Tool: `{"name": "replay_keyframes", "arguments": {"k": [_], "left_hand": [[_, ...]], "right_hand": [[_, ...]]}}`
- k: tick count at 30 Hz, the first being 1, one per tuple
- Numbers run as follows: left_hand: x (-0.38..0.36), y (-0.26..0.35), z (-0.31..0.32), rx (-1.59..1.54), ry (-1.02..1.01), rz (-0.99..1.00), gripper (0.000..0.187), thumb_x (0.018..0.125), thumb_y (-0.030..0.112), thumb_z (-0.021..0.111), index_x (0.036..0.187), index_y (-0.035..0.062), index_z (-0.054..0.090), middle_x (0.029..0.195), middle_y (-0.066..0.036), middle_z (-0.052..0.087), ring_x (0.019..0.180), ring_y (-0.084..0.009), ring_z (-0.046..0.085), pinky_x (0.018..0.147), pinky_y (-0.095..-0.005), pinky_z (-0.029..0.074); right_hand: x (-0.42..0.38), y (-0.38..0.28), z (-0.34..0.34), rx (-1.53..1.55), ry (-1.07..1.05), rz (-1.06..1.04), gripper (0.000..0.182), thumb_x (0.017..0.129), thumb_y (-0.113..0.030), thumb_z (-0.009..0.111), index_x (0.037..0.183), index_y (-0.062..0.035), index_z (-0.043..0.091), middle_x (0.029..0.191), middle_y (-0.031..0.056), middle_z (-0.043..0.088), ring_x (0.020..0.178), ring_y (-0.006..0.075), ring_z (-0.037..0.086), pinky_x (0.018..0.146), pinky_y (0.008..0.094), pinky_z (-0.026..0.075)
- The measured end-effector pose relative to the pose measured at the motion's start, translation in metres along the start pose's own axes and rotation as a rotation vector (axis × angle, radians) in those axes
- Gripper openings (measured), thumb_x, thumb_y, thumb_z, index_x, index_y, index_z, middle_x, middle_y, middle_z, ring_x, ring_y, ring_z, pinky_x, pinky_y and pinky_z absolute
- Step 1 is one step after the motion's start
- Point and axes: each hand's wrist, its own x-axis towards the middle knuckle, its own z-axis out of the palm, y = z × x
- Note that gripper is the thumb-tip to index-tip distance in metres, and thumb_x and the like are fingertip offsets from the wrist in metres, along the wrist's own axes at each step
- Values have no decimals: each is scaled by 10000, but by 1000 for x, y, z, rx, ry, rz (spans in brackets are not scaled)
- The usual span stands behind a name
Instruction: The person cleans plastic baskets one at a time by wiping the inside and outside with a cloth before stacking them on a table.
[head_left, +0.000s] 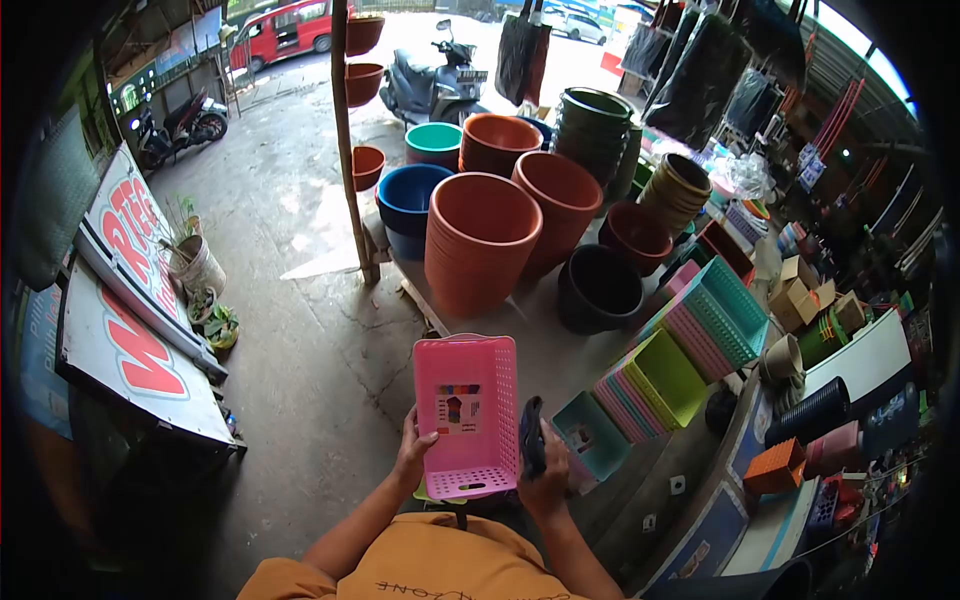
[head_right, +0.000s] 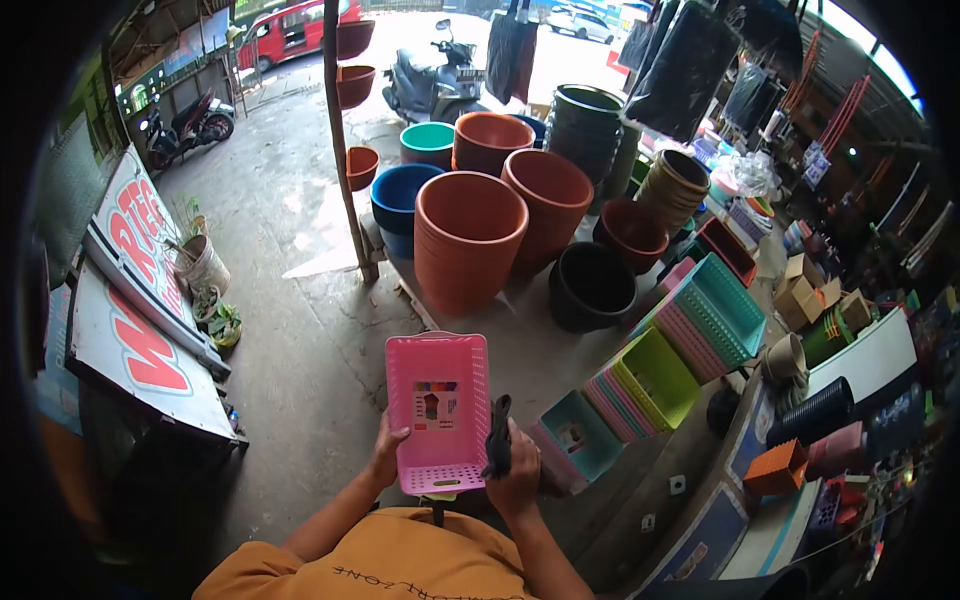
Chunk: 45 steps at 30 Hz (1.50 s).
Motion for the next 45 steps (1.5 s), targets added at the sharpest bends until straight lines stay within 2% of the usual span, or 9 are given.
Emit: {"name": "replay_keyframes", "arguments": {"k": [3, 6, 10, 21, 26, 30, 32, 36, 45], "left_hand": [[0, 13, 28, -4, 30, 34, 947, 822, 252, 672, 1548, 47, 101, 1399, -160, 414, 1312, -273, 433, 1119, -424, 355], [-5, 24, 49, -55, -21, 68, 1003, 798, 176, 694, 1575, 55, 71, 1418, -143, 430, 1329, -246, 428, 1129, -396, 338], [-8, 33, 52, 32, -80, 214, 996, 766, 105, 686, 1585, 73, 119, 1485, -126, 399, 1344, -209, 417, 1124, -340, 329], [-19, 23, 44, 155, -99, 194, 1004, 712, 187, 748, 1571, 71, 240, 1138, -57, 465, 1121, -177, 484, 1024, -306, 357], [-11, 35, 40, 117, -89, 214, 1017, 717, 204, 756, 1575, 83, 225, 1280, -61, 467, 1200, -176, 476, 1055, -310, 362], [-8, 51, 36, 11, -99, 226, 1016, 732, 231, 765, 1577, 98, 216, 1412, -69, 424, 1288, -177, 446, 1100, -318, 342], [-4, 48, 29, 40, -113, 231, 1013, 739, 240, 768, 1577, 101, 218, 1415, -73, 421, 1300, -183, 442, 1103, -326, 342], [2, 44, 27, 90, -89, 277, 1006, 746, 242, 776, 1575, 111, 222, 1441, -93, 429, 1336, -228, 436, 1116, -369, 351], [10, 64, 27, 53, -67, 371, 1097, 766, 285, 807, 1586, 95, 104, 1379, -114, 468, 1257, -233, 507, 1053, -382, 432]], "right_hand": [[13, -20, 0, -100, 52, -203, 625, 784, -76, 650, 1382, 8, 488, 1300, 228, 580, 1227, 363, 555, 1019, 479, 412], [22, -27, 14, -284, -416, -229, 730, 769, -85, 603, 1459, 16, 388, 1517, 215, 387, 1433, 348, 345, 1152, 477, 300], [15, -15, 36, -44, -534, -309, 736, 780, -104, 585, 1479, -14, 371, 1554, 177, 345, 1462, 351, 286, 1180, 514, 238], [101, -32, 33, -288, -440, -356, 825, 761, -254, 677, 1497, -62, 358, 1581, 150, 310, 1490, 333, 225, 1187, 573, 133], [66, -34, 62, -330, -462, -278, 896, 772, -309, 659, 1541, -67, 269, 1630, 151, 181, 1504, 385, 142, 1182, 611, 69], [36, -45, 59, -299, -533, -250, 844, 816, -275, 616, 1558, -117, 248, 1617, 130, 230, 1502, 374, 154, 1178, 605, 99], [23, -40, 78, -147, -251, 7, 858, 820, -311, 620, 1560, -107, 235, 1613, 150, 229, 1501, 370, 158, 1180, 600, 104], [13, -51, 73, -230, -475, -202, 893, 821, -399, 645, 1550, -80, 239, 1596, 170, 255, 1495, 360, 185, 1182, 580, 146], [9, -44, 52, -163, -638, -269, 626, 789, -494, 702, 1288, -140, 570, 1351, 119, 544, 1305, 286, 488, 1084, 481, 367]]}}
